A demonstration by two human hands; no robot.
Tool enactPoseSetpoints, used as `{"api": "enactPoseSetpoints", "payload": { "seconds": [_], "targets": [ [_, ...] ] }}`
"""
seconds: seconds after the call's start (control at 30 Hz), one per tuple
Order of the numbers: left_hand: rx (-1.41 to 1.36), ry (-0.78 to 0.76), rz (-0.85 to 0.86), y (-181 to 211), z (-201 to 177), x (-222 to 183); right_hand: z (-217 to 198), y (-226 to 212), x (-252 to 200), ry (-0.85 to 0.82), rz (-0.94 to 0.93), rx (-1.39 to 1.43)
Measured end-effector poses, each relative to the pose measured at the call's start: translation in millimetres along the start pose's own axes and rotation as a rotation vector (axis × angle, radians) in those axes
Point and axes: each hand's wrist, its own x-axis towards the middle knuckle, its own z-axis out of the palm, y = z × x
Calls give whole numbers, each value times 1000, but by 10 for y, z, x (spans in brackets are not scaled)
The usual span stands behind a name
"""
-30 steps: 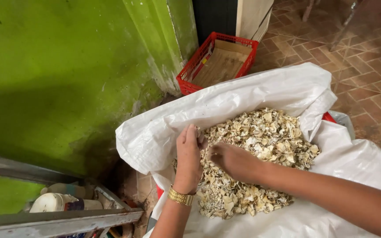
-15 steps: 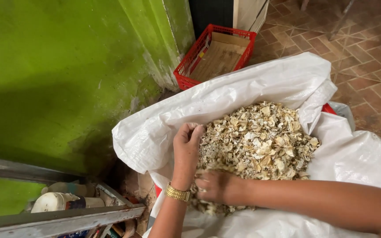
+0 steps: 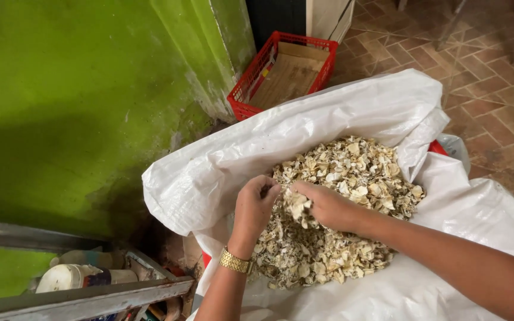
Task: Sorting through a large bag of dried cocoons by hand, sifting and picking out specific pieces.
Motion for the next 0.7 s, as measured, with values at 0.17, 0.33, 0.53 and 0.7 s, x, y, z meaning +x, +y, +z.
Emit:
{"api": "enactPoseSetpoints", "payload": {
  "seconds": [0.17, 0.33, 0.53, 0.7],
  "targets": [
    [-38, -198, -91, -202, 145, 36, -73, -98, 31, 95, 83, 134],
    [-55, -358, -160, 497, 103, -196, -88, -169, 28, 204, 212, 257],
    [198, -206, 17, 212, 261, -105, -120, -461, -147, 140, 217, 367],
    [248, -172, 13, 350, 104, -124, -207, -270, -89, 83, 197, 178]
  ]
}}
